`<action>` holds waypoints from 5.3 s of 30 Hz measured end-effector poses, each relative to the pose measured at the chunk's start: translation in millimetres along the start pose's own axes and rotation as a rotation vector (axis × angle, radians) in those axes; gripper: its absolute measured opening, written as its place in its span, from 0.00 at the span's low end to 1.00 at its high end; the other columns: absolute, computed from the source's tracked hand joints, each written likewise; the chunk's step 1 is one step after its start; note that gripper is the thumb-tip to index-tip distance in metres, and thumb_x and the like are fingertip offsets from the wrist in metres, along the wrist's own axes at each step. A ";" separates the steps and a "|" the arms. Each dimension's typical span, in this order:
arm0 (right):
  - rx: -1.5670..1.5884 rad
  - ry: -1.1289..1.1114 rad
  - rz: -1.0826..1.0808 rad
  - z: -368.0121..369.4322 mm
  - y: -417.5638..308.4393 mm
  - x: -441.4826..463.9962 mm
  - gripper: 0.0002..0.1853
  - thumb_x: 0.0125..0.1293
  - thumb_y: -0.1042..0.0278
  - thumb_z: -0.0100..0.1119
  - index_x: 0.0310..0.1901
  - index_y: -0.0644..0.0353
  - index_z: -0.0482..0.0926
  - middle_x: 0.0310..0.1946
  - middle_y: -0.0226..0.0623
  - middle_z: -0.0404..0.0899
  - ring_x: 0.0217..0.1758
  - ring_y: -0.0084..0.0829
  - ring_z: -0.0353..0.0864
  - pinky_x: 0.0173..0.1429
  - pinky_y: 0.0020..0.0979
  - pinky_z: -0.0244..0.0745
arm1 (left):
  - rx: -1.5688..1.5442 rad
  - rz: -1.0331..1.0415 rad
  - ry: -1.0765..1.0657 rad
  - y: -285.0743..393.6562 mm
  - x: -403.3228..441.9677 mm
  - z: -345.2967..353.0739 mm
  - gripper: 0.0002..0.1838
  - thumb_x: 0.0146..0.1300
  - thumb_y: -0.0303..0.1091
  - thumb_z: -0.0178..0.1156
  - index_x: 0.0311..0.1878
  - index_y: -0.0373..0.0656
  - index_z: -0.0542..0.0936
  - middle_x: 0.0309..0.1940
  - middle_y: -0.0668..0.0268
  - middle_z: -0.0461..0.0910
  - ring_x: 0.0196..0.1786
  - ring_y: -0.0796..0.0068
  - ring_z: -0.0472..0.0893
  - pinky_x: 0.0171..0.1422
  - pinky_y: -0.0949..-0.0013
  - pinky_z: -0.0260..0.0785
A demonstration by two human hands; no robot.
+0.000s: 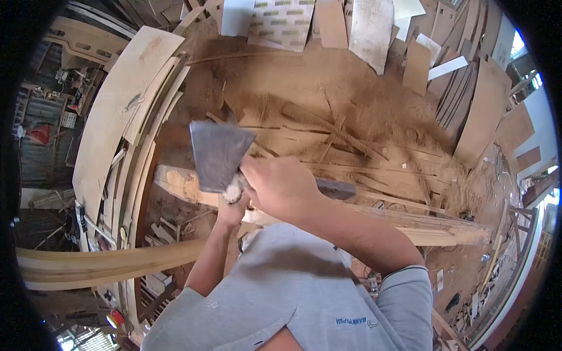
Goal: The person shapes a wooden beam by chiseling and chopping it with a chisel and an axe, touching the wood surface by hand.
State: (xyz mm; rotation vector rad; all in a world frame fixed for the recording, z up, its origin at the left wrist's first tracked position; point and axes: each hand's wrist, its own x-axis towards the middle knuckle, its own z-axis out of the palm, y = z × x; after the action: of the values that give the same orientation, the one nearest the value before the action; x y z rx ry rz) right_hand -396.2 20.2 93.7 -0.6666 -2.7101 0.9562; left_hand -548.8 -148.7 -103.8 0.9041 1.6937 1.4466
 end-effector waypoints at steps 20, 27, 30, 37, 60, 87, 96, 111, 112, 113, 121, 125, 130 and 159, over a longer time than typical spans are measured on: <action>0.035 -0.056 -0.002 -6.0 -5.6 5.7 0.21 0.62 0.64 0.71 0.53 0.61 0.77 0.29 0.49 0.84 0.34 0.54 0.87 0.39 0.51 0.82 | -0.087 -0.147 0.146 35.4 -8.4 -25.1 0.03 0.65 0.24 0.64 0.34 0.38 0.82 0.23 0.71 0.81 0.27 0.80 0.80 0.33 0.69 0.72; 0.031 0.027 -0.024 -28.1 -12.9 4.6 0.19 0.60 0.65 0.74 0.49 0.63 0.78 0.29 0.49 0.83 0.32 0.54 0.86 0.37 0.51 0.80 | -0.065 -0.201 0.002 35.7 0.2 -13.8 0.05 0.66 0.21 0.65 0.42 0.40 0.80 0.28 0.71 0.80 0.29 0.81 0.79 0.31 0.72 0.71; 0.033 0.089 -0.053 -23.7 -16.5 2.6 0.20 0.58 0.64 0.75 0.47 0.62 0.79 0.28 0.48 0.83 0.32 0.53 0.87 0.36 0.50 0.81 | -0.008 -0.156 -0.051 16.9 -2.9 -9.5 0.08 0.65 0.22 0.67 0.46 0.38 0.81 0.35 0.68 0.83 0.34 0.78 0.81 0.37 0.67 0.75; -0.219 -0.306 -0.073 38.7 14.5 -9.2 0.16 0.64 0.61 0.68 0.49 0.60 0.80 0.27 0.45 0.85 0.34 0.50 0.89 0.36 0.50 0.83 | 0.515 0.159 -0.057 -42.4 -30.8 -3.0 0.17 0.66 0.28 0.69 0.56 0.39 0.80 0.46 0.64 0.83 0.48 0.67 0.82 0.51 0.60 0.76; 0.956 -0.255 0.548 76.6 105.9 -10.6 0.18 0.56 0.64 0.78 0.38 0.64 0.78 0.27 0.33 0.82 0.30 0.25 0.82 0.36 0.34 0.78 | 0.252 0.631 -0.511 125.6 -7.1 71.8 0.24 0.48 0.27 0.70 0.52 0.43 0.80 0.52 0.54 0.80 0.55 0.51 0.79 0.62 0.53 0.73; 0.849 -0.050 0.786 80.7 133.4 -40.0 0.15 0.61 0.71 0.73 0.41 0.65 0.75 0.26 0.34 0.80 0.28 0.25 0.82 0.33 0.31 0.77 | 0.995 -0.276 -1.228 -69.3 49.4 -39.5 0.42 0.38 0.54 0.84 0.61 0.52 0.87 0.58 0.60 0.88 0.68 0.55 0.79 0.83 0.43 0.55; 0.844 -0.020 0.779 86.9 127.2 -44.0 0.17 0.57 0.67 0.75 0.40 0.67 0.77 0.27 0.37 0.83 0.28 0.27 0.83 0.34 0.34 0.79 | 0.819 0.033 -0.824 -54.9 19.5 -55.8 0.33 0.41 0.47 0.85 0.55 0.50 0.89 0.50 0.64 0.89 0.66 0.55 0.80 0.88 0.41 0.48; 0.843 -0.016 0.781 90.6 115.1 -51.6 0.15 0.59 0.69 0.74 0.40 0.66 0.77 0.26 0.37 0.82 0.28 0.27 0.83 0.34 0.34 0.79 | 0.877 0.114 -0.674 -38.2 0.3 -56.9 0.18 0.51 0.40 0.81 0.47 0.52 0.90 0.49 0.68 0.89 0.63 0.60 0.80 0.85 0.41 0.53; 0.846 -0.024 0.769 90.6 115.5 -53.1 0.14 0.61 0.71 0.73 0.41 0.65 0.77 0.26 0.35 0.81 0.27 0.26 0.82 0.33 0.33 0.78 | 0.849 0.137 -0.635 -41.3 -2.2 -57.2 0.18 0.52 0.39 0.80 0.47 0.52 0.90 0.50 0.68 0.89 0.63 0.60 0.80 0.85 0.41 0.53; 0.849 -0.034 0.754 90.5 115.3 -54.4 0.13 0.63 0.72 0.72 0.42 0.65 0.76 0.26 0.33 0.80 0.27 0.25 0.81 0.32 0.31 0.78 | 0.881 0.126 -0.689 -44.7 -3.2 -57.0 0.16 0.53 0.39 0.79 0.46 0.52 0.90 0.49 0.68 0.89 0.62 0.60 0.80 0.84 0.42 0.54; 0.816 0.007 0.780 89.6 109.3 -58.8 0.15 0.58 0.67 0.74 0.37 0.67 0.78 0.26 0.37 0.83 0.28 0.28 0.83 0.35 0.34 0.79 | 0.825 -0.012 -0.780 -40.2 17.6 -55.9 0.05 0.60 0.39 0.74 0.38 0.53 0.92 0.38 0.68 0.90 0.58 0.61 0.81 0.82 0.47 0.55; 0.841 -0.008 0.751 89.1 110.4 -63.8 0.16 0.58 0.66 0.74 0.38 0.68 0.78 0.26 0.37 0.82 0.28 0.28 0.83 0.35 0.34 0.79 | 0.863 -0.001 -0.767 -53.6 23.5 -53.0 0.05 0.61 0.38 0.74 0.37 0.50 0.92 0.37 0.64 0.90 0.51 0.56 0.85 0.65 0.54 0.71; 0.852 0.013 0.758 86.8 110.5 -67.5 0.16 0.58 0.67 0.75 0.39 0.68 0.78 0.26 0.37 0.83 0.28 0.28 0.83 0.35 0.34 0.79 | 0.880 -0.237 -0.890 -61.4 40.9 -38.9 0.12 0.68 0.43 0.71 0.42 0.43 0.90 0.42 0.55 0.90 0.51 0.49 0.87 0.54 0.53 0.78; 0.849 0.031 0.746 80.4 126.7 -71.5 0.13 0.60 0.71 0.73 0.40 0.66 0.77 0.26 0.35 0.81 0.27 0.27 0.81 0.33 0.33 0.78 | 0.993 -0.067 -1.116 -69.7 70.8 -49.1 0.15 0.62 0.46 0.74 0.43 0.45 0.92 0.45 0.55 0.90 0.53 0.49 0.87 0.57 0.52 0.79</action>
State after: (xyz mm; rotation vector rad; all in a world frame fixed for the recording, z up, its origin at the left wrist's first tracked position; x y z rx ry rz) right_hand -314.7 29.9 -50.9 -1.4418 -1.6886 2.0183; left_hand -630.3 -119.8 -173.2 1.6880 1.3880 -0.1832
